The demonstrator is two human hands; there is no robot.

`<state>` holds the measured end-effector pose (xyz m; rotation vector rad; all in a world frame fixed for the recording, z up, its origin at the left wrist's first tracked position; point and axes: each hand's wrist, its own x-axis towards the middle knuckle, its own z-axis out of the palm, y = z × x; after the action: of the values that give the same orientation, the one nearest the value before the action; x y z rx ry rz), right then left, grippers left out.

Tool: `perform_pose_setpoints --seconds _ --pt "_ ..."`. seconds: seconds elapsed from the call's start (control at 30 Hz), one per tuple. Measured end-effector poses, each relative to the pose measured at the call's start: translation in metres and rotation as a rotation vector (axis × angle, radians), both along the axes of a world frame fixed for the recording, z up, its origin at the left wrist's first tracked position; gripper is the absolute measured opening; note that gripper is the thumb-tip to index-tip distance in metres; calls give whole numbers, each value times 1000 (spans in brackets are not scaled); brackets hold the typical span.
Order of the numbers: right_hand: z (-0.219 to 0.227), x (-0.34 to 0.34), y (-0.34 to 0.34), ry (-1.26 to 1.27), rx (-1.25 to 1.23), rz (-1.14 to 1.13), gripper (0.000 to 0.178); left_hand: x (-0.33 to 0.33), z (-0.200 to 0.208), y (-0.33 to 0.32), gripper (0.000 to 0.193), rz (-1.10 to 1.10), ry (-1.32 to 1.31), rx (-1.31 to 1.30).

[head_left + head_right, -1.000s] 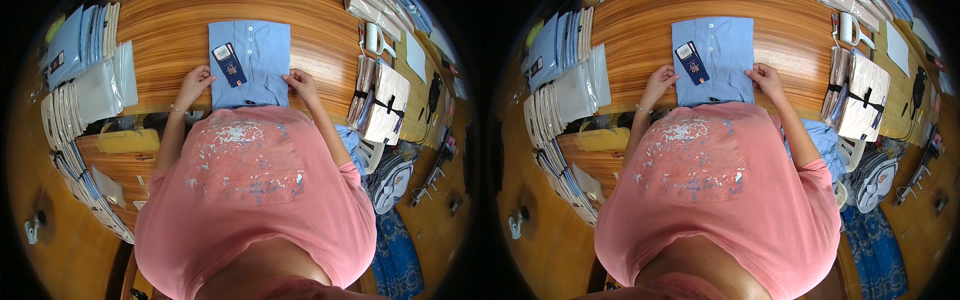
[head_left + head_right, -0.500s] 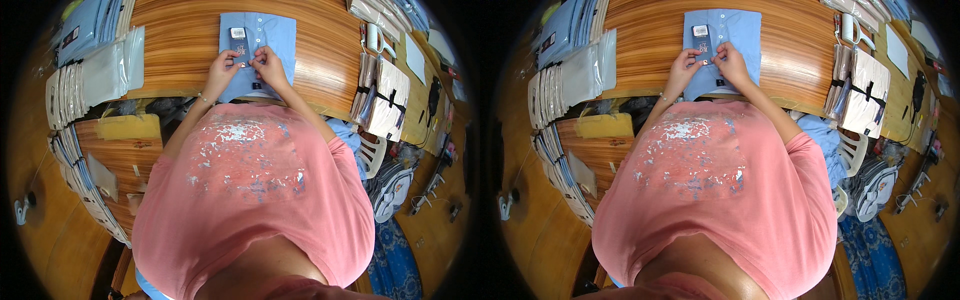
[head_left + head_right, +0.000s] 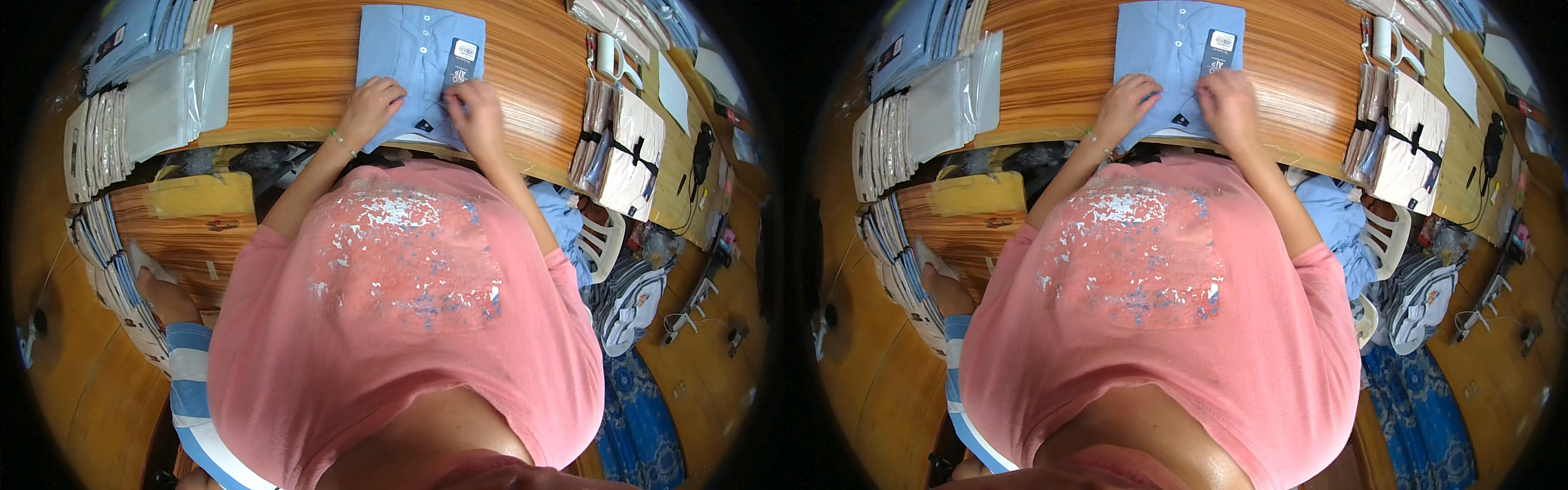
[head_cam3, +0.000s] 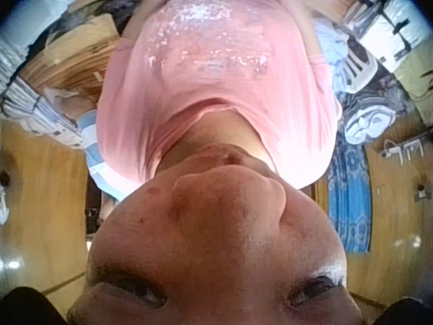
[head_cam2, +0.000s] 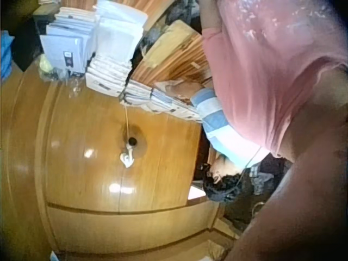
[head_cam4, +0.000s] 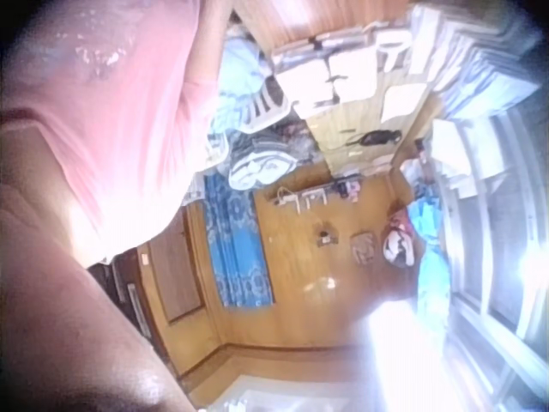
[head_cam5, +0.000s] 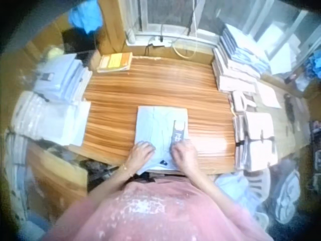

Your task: The person picks up a shirt, spreads it on a table, and folds it using a template board. The person then places the folded shirt into a plastic bag, seals the bag, and moves it to a stack of finished items.

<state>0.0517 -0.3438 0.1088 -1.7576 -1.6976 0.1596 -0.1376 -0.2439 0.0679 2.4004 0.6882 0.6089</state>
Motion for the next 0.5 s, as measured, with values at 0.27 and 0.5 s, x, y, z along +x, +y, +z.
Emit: perform_pose_setpoints --seconds 0.27,0.5 --pt "-28 -10 13 -260 -203 -12 12 2 -3 5 12 4 31 11" --pt "-19 -9 16 -135 -293 21 8 9 0 4 6 -94 -40 107"
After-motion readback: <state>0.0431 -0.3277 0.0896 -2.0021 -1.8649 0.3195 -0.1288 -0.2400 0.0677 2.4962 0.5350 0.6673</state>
